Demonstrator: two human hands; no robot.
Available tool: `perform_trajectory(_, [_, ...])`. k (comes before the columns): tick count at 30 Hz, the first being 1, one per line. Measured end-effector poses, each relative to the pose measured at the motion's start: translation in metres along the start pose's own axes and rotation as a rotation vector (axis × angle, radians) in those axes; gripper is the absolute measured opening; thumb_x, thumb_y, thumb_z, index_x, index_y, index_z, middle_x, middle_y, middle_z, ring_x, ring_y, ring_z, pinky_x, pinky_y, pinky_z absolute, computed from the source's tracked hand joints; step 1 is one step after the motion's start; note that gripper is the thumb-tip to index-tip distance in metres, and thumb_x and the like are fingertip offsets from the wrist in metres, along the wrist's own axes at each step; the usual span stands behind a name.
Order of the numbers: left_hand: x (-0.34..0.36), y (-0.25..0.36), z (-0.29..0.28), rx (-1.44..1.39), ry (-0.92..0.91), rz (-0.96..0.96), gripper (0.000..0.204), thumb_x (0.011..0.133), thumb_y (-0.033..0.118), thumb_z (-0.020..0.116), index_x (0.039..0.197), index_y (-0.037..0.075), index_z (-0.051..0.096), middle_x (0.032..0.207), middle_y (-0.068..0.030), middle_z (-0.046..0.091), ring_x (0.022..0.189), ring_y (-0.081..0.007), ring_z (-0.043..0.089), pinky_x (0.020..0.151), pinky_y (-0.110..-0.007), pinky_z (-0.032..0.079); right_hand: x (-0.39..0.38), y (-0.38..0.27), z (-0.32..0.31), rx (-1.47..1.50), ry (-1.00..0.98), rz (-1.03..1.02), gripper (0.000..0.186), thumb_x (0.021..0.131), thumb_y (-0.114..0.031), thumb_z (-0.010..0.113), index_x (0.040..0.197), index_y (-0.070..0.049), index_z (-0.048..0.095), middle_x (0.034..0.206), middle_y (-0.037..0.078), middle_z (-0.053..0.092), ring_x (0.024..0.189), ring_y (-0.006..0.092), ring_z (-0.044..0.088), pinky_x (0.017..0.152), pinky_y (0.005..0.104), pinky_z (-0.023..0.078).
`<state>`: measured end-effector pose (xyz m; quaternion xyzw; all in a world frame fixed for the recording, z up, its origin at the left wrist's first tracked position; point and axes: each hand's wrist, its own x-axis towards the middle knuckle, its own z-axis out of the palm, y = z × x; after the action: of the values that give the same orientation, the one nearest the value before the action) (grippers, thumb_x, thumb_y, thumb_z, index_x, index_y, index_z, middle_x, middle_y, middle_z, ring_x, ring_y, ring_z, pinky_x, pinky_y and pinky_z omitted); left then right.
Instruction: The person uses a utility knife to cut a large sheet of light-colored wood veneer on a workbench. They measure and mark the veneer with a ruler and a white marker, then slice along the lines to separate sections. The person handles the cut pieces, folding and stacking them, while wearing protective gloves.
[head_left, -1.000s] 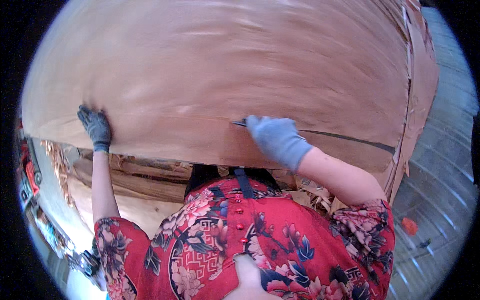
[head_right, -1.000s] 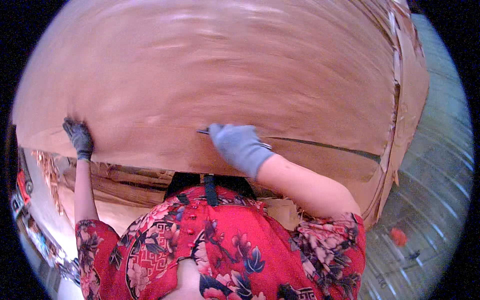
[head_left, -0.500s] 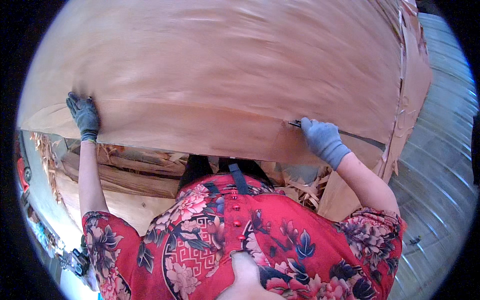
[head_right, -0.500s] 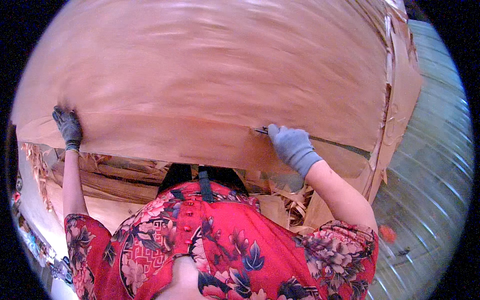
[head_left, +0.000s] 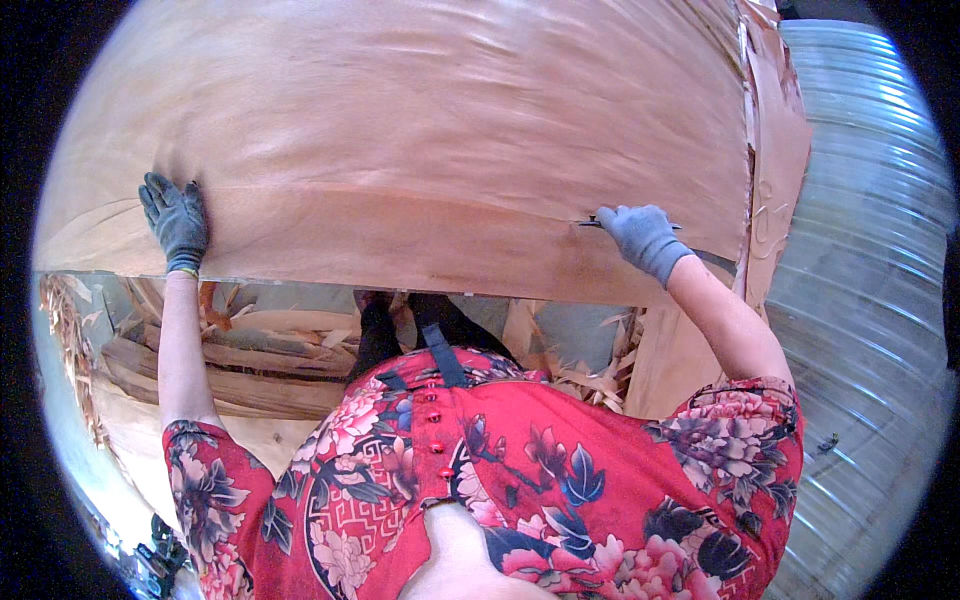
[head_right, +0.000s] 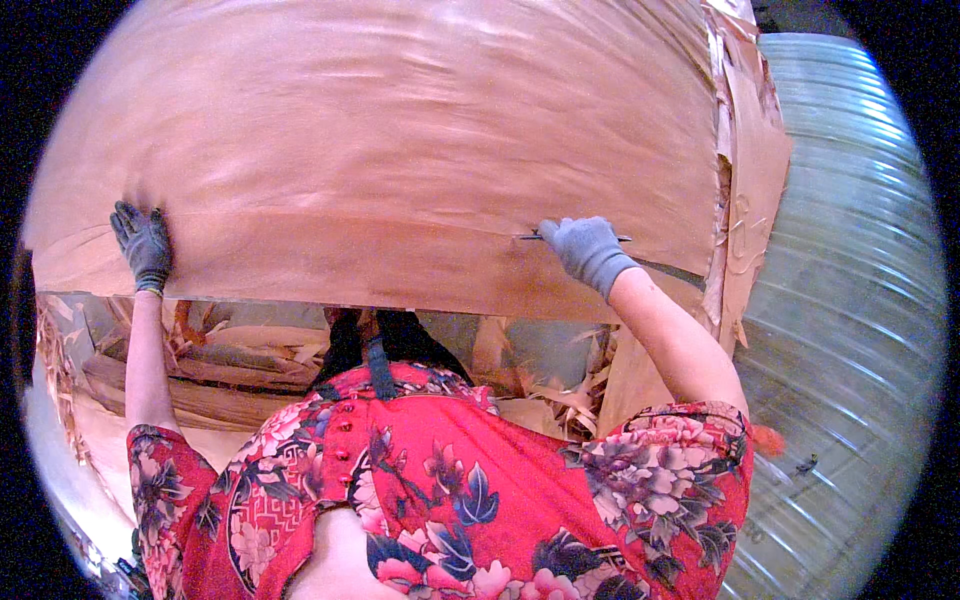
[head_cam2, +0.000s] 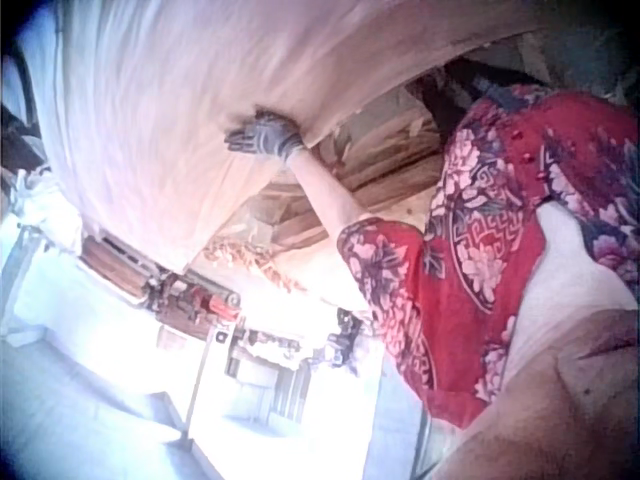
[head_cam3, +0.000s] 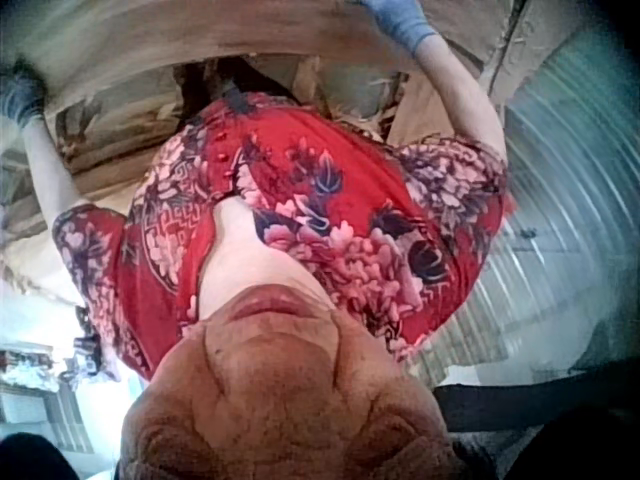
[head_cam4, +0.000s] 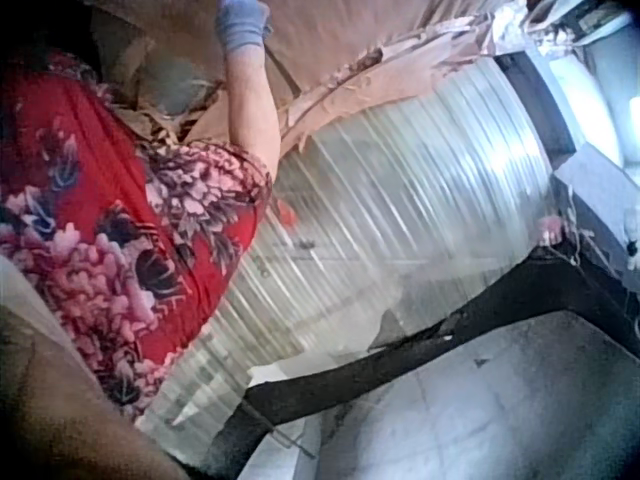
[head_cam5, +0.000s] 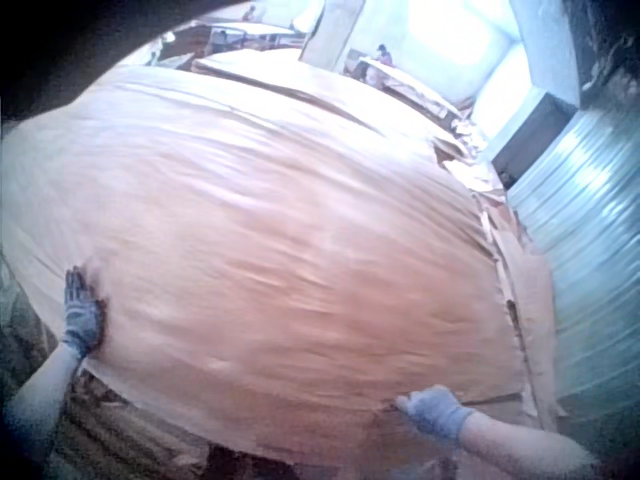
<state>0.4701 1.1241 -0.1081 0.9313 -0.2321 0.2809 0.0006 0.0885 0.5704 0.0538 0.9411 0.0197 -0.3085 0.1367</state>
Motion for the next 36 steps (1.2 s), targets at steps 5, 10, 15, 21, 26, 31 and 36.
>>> perform_trajectory(5, [-0.001,-0.002,0.005,-0.015,0.018,0.003,0.073,0.092,0.047,0.032,0.138,-0.006,0.015,0.144,-0.0244,0.019,0.134,-0.0411,0.015,0.110,-0.044,0.012,0.008,0.004,0.013,0.039,0.061,-0.010,0.011,0.084,-0.015,0.047,0.094,-0.015,0.050,0.076,0.009,0.063,0.067,0.0289,0.064,0.053,0.0420,0.050])
perform_trajectory(10, [0.000,-0.005,0.010,-0.013,-0.001,-0.015,0.073,0.092,0.048,0.032,0.139,-0.005,0.014,0.145,-0.0234,0.017,0.134,-0.0400,0.014,0.110,-0.044,0.011,0.002,0.013,0.039,0.098,0.090,0.019,0.015,0.082,-0.013,0.047,0.098,-0.014,0.049,0.080,0.010,0.063,0.070,0.0303,0.064,0.057,0.0418,0.050])
perform_trajectory(15, [0.001,-0.001,0.011,-0.016,-0.014,-0.061,0.074,0.091,0.050,0.032,0.139,-0.004,0.016,0.145,-0.0231,0.017,0.134,-0.0400,0.014,0.110,-0.044,0.010,-0.025,0.026,0.052,0.178,0.050,0.121,0.021,0.082,-0.011,0.047,0.103,-0.012,0.048,0.086,0.014,0.062,0.077,0.0334,0.062,0.062,0.0412,0.050])
perform_trajectory(21, [0.011,0.012,-0.006,0.067,-0.222,-0.107,0.076,0.090,0.049,0.036,0.137,-0.008,0.021,0.142,-0.0247,0.024,0.134,-0.0427,0.013,0.110,-0.047,0.007,-0.016,-0.019,0.016,0.541,0.548,0.209,0.024,0.077,-0.011,0.059,0.101,-0.010,0.057,0.088,0.012,0.061,0.080,0.0335,0.060,0.064,0.0379,0.050])
perform_trajectory(26, [0.013,0.027,-0.035,-0.036,-0.109,-0.166,0.084,0.086,0.054,0.040,0.140,-0.005,0.012,0.145,-0.0215,0.019,0.134,-0.0427,0.008,0.110,-0.049,0.005,0.070,-0.121,-0.064,0.670,0.699,0.039,0.028,0.071,-0.017,0.068,0.098,-0.010,0.060,0.094,0.010,0.058,0.077,0.0294,0.061,0.062,0.0361,0.050])
perform_trajectory(31, [0.013,0.031,-0.049,-0.094,-0.100,-0.177,0.092,0.084,0.057,0.043,0.140,-0.004,0.002,0.146,-0.0173,0.018,0.133,-0.0454,0.005,0.109,-0.051,0.004,0.130,-0.180,-0.104,0.649,0.718,0.037,0.023,0.071,-0.019,0.068,0.089,-0.011,0.057,0.099,0.010,0.055,0.068,0.0291,0.060,0.054,0.0382,0.049])
perform_trajectory(36, [0.014,0.033,-0.049,-0.244,-0.045,-0.187,0.096,0.082,0.058,0.045,0.141,-0.003,0.000,0.146,-0.0214,0.012,0.133,-0.0468,0.004,0.110,-0.049,0.004,0.136,-0.190,-0.103,0.610,0.691,0.029,0.017,0.072,-0.016,0.067,0.082,-0.008,0.055,0.098,0.011,0.054,0.069,0.0297,0.060,0.054,0.0395,0.049])
